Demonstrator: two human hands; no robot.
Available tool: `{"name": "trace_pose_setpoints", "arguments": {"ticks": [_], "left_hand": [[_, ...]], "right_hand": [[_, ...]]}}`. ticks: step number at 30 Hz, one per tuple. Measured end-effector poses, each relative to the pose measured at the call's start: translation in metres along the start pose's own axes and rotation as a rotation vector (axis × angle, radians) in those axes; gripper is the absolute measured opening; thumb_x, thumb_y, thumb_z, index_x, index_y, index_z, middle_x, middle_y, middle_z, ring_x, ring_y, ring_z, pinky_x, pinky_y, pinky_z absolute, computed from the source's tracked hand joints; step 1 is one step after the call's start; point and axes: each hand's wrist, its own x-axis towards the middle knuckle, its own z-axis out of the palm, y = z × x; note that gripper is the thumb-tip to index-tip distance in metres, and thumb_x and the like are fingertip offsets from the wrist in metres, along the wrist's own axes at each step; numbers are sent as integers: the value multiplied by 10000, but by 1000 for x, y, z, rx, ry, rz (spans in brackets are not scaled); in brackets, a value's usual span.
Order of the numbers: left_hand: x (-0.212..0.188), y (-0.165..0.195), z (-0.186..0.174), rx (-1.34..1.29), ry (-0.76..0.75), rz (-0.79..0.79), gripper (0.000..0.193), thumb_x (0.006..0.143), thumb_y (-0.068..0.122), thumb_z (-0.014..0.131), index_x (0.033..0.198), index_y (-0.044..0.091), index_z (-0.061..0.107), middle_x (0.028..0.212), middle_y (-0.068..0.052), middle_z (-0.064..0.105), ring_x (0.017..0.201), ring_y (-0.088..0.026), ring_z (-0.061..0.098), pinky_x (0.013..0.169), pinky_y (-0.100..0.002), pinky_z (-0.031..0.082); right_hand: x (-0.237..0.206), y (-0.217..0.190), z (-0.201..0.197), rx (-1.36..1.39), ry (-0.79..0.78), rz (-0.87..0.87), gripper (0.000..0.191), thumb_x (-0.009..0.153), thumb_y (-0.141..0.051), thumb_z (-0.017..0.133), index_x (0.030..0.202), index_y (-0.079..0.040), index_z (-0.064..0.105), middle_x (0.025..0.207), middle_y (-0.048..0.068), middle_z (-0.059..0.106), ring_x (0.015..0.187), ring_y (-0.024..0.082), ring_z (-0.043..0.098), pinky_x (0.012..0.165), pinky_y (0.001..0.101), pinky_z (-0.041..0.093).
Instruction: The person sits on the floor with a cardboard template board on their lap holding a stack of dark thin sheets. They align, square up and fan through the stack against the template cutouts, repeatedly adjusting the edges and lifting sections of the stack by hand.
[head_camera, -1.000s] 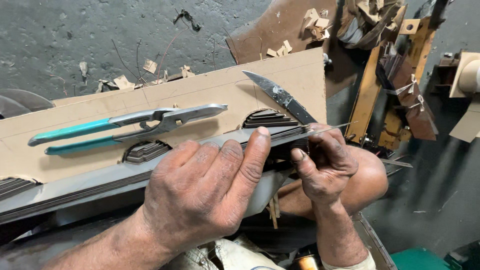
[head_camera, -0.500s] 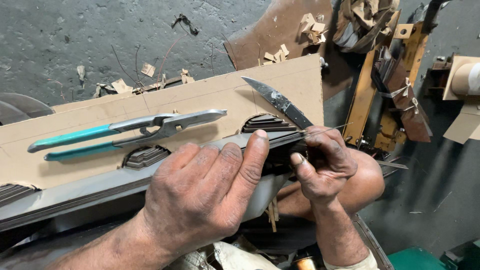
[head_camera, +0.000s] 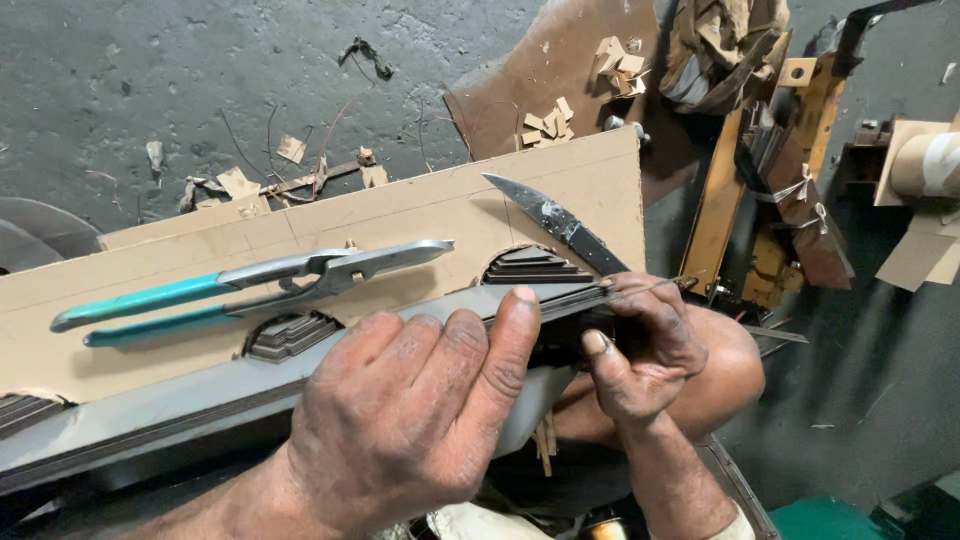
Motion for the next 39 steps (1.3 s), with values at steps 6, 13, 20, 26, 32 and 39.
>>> {"name": "trace_pose_setpoints", "arguments": {"ticks": [6,13,20,26,32,39], "left_hand": [[2,-5,3,-21,0,18,482,815,111,650,1232,-130,679,834,-135,661,652,-183,596,553,-331,453],[3,-8,1,-35,-19,15,478,819,113,644,1234,-122,681,843,-133,665,655,-175,592,557,-325,446],[-1,-7,1,-58,-17,15,475,838,112,643,1252,-119,675,859,-136,673,645,-172,579,546,-327,433],[-4,-6,3,-40,-21,9,461,861,98,645,1267,-119,664,867,-134,671,666,-171,586,552,-323,428],[0,-4,2,-13,-9,11,477,836,110,639,1258,-111,668,872,-130,674,651,-175,578,555,-328,436],[1,-6,1,-51,-35,0,476,844,122,637,1255,-118,672,848,-124,665,637,-168,572,549,-331,440]], "right_hand": [[-7,7,-3,59,12,29,365,912,-130,780,1238,-26,655,1203,135,641,1148,237,625,1004,347,557],[-14,8,-3,77,34,76,405,928,-126,775,1316,-53,682,1259,150,630,1190,240,619,1016,339,557],[-3,4,-4,73,-11,43,390,914,-134,790,1274,-40,671,1213,138,636,1155,224,623,1008,327,550],[3,3,-4,52,-37,25,341,889,-141,792,1171,-4,656,1159,138,646,1115,224,632,1007,331,550],[1,5,-6,20,-29,13,319,887,-138,778,1146,-5,646,1139,133,648,1123,242,631,1017,350,543],[-9,10,-3,125,26,50,340,907,-122,785,1208,-15,668,1144,119,662,1161,251,625,1043,375,543]]}}
